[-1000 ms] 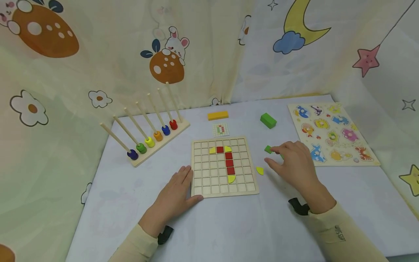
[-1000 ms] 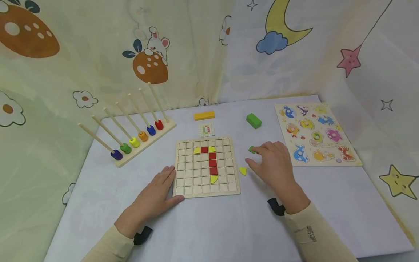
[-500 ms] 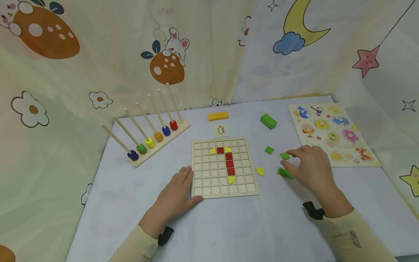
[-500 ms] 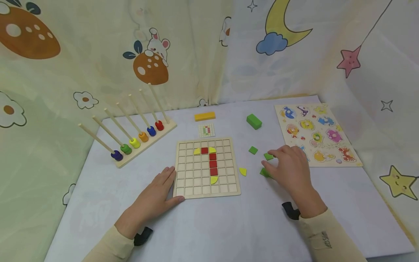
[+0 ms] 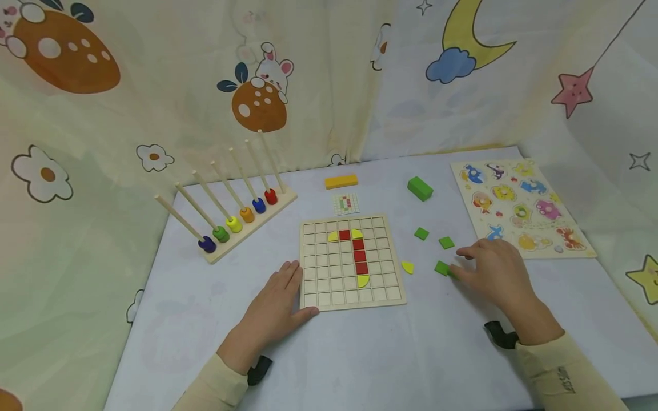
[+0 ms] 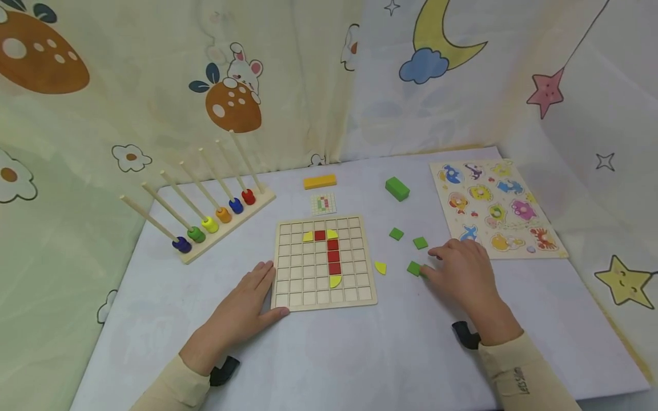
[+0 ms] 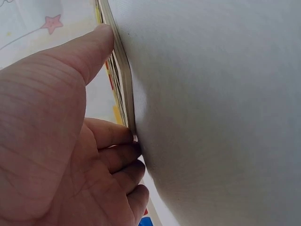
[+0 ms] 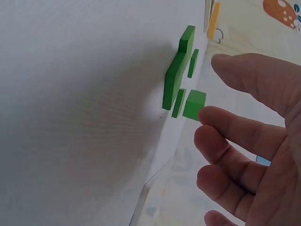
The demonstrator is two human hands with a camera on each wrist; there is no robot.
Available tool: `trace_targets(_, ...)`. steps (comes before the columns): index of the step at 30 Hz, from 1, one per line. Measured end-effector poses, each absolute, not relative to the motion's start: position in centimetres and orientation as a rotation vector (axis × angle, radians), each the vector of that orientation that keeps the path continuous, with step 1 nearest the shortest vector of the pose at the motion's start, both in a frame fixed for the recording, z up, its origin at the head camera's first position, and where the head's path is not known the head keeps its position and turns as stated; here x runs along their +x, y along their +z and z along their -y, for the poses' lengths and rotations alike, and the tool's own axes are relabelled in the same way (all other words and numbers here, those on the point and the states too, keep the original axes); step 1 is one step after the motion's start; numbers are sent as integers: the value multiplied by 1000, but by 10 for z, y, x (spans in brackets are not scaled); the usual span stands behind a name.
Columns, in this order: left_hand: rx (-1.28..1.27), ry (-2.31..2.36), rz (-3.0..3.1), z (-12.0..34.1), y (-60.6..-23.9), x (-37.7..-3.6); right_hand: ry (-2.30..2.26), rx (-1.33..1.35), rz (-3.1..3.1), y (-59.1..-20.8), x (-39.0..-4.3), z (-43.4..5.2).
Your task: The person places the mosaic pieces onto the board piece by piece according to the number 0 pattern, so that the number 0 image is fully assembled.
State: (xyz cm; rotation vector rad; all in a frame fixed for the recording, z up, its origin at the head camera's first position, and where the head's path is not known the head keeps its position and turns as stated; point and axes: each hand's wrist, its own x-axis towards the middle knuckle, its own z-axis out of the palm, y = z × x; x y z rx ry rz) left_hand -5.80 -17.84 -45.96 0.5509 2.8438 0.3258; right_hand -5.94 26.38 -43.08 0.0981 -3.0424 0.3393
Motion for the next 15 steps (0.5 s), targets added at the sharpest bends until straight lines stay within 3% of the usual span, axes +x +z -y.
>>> trace_targets(15,538,303,-2841,178,-461,-59,342,130,3117,-439,-57,-268)
